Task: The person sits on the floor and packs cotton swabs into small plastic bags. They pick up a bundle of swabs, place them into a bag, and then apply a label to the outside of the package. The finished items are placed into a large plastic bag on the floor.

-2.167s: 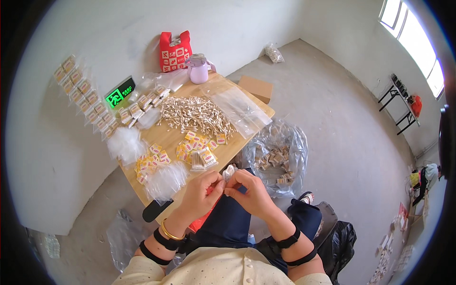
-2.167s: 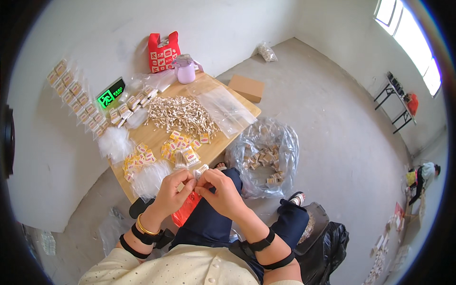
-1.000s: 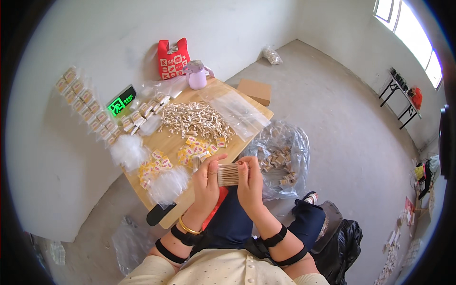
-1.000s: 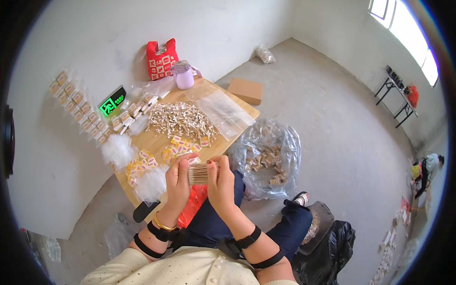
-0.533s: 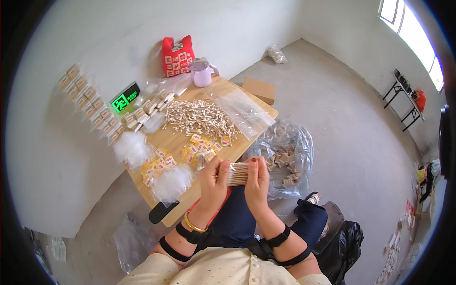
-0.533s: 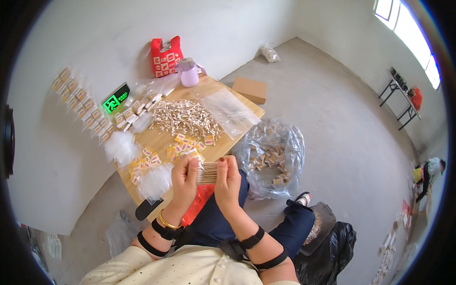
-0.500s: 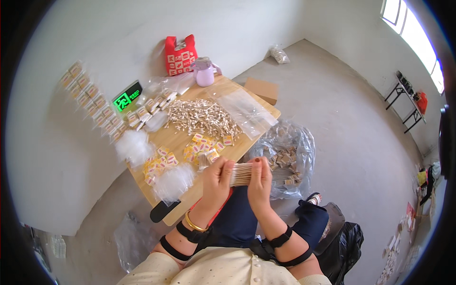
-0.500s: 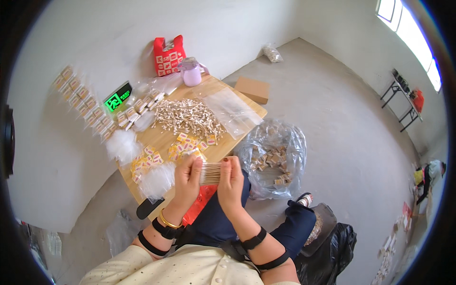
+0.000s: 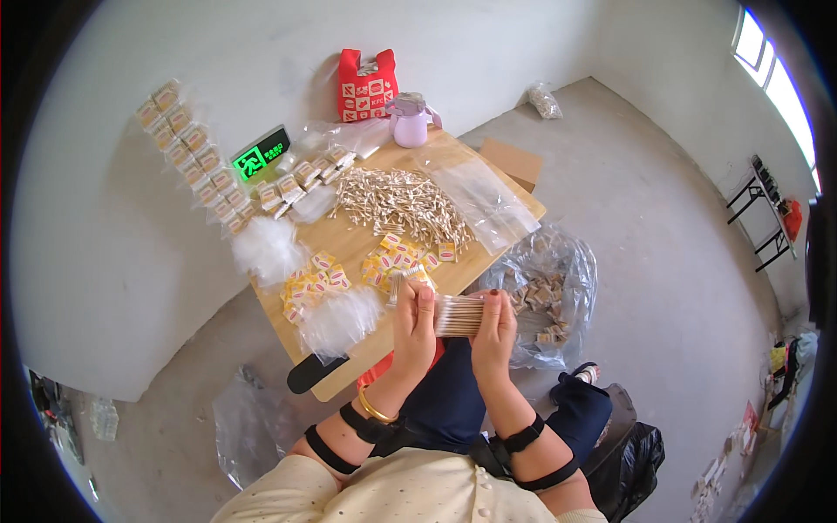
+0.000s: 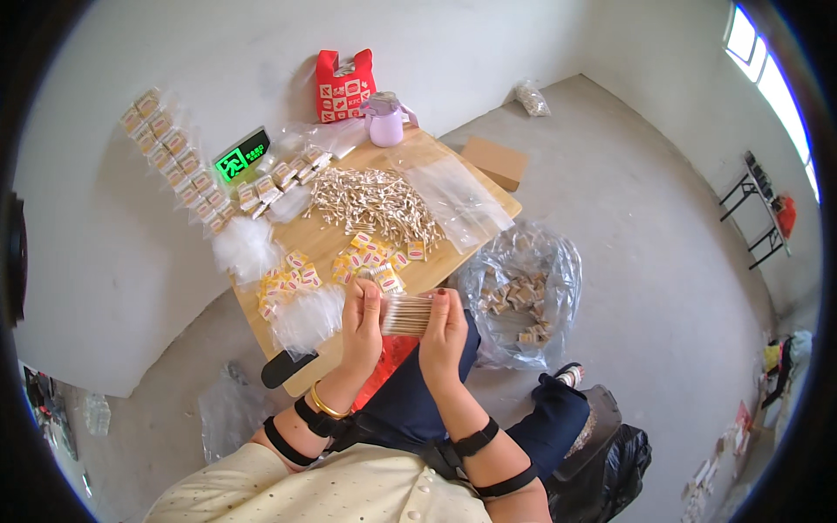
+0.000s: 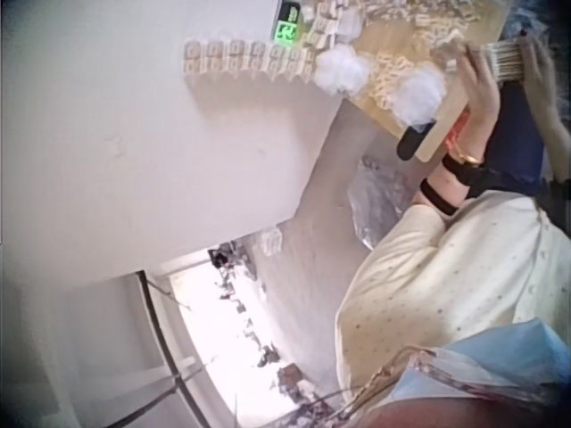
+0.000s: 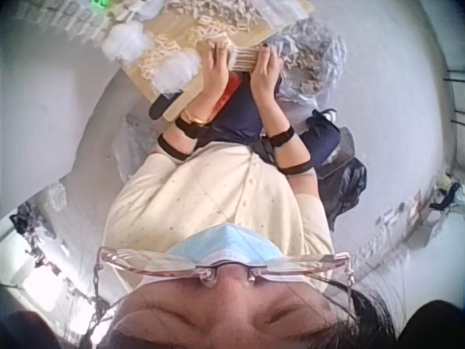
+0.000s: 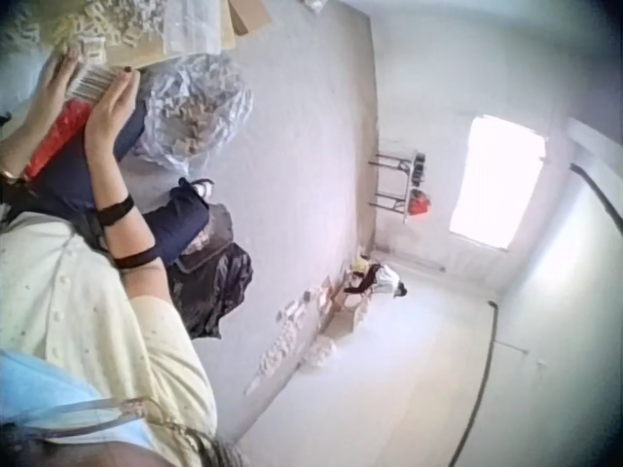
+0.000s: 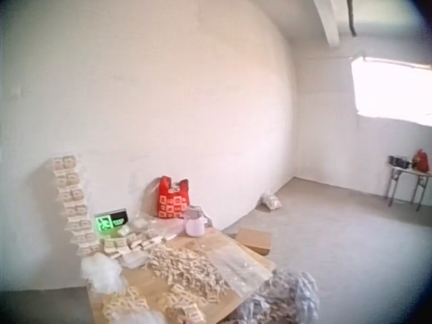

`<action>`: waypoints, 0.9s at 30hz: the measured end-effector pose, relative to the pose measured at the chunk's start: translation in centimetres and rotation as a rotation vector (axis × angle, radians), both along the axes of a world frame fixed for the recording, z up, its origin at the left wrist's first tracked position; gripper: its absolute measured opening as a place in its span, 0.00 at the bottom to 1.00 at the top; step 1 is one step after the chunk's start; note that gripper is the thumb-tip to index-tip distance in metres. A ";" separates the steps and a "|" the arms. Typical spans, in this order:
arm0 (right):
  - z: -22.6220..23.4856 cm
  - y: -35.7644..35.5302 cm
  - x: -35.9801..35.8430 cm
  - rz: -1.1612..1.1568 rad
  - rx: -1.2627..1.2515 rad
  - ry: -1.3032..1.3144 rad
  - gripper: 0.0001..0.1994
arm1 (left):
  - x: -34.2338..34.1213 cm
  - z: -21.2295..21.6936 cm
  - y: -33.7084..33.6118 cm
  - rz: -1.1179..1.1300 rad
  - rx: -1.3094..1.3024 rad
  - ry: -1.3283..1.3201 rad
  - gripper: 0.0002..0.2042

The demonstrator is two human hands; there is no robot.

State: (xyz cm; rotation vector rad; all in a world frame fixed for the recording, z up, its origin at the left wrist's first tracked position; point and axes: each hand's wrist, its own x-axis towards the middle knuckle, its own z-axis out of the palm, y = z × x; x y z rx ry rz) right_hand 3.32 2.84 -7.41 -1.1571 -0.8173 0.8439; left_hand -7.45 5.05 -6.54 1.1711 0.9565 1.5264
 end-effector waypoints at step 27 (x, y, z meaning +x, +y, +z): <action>-4.7 2.8 0.8 0.019 -0.169 0.233 0.16 | -8.1 -4.1 1.0 0.241 -0.088 0.312 0.17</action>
